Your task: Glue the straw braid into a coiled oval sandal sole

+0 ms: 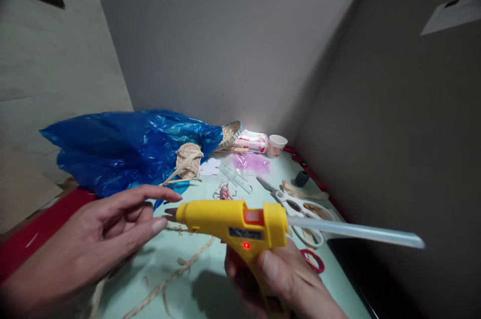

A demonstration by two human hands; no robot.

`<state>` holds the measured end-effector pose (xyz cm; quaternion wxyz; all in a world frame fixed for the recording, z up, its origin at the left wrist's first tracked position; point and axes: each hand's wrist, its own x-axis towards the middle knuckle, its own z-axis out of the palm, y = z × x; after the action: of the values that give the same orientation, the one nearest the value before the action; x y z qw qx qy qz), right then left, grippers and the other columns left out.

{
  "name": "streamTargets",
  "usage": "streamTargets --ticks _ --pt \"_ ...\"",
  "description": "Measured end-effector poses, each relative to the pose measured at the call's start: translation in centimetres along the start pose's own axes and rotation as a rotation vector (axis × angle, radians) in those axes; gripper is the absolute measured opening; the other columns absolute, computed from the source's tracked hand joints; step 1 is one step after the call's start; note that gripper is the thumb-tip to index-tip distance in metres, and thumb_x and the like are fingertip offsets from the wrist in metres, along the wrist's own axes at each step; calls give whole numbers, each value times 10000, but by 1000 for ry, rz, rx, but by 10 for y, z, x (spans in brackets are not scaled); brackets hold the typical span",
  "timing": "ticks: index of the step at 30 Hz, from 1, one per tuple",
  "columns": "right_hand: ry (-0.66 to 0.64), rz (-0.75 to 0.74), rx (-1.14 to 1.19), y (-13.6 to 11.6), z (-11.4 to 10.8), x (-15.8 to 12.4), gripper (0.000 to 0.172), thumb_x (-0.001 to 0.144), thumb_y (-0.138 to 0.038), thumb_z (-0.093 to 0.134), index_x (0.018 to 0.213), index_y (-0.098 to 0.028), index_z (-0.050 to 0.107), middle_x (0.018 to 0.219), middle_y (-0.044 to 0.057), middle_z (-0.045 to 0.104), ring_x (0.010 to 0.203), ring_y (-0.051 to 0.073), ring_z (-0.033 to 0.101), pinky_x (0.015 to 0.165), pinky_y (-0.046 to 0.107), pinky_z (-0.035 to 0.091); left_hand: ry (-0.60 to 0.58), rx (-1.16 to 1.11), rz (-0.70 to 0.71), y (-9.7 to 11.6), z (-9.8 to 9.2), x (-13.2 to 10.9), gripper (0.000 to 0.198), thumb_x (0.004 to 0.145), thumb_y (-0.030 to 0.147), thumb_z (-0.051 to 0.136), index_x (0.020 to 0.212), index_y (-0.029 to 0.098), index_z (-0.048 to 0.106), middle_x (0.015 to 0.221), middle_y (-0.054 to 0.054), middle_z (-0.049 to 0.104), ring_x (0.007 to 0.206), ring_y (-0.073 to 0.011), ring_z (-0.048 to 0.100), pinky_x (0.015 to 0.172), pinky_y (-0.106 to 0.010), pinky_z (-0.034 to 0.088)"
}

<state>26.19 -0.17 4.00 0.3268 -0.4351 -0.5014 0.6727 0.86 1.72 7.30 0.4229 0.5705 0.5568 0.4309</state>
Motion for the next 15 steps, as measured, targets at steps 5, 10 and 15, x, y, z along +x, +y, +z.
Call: streamTargets --ticks 5,10,15 --pt "-113 -47 207 -9 14 7 558 748 -713 629 836 -165 696 651 -2 527 480 70 318 513 238 220 -5 -15 15 -2 -4 2 264 723 471 702 827 240 774 535 36 457 483 -104 367 439 -199 283" --pt "-182 -99 296 -4 14 10 521 808 -648 615 825 -132 689 661 7 534 459 49 319 481 214 196 -28 70 27 -3 -11 3 275 703 507 709 764 252 792 686 -42 682 554 -154 513 476 -226 380" --pt "-156 -80 322 -3 13 9 508 823 -611 631 863 -110 699 671 20 553 469 46 321 488 201 220 -27 118 43 -10 -13 5 280 735 533 697 810 284 801 806 -42 751 655 -190 623 531 -230 454"
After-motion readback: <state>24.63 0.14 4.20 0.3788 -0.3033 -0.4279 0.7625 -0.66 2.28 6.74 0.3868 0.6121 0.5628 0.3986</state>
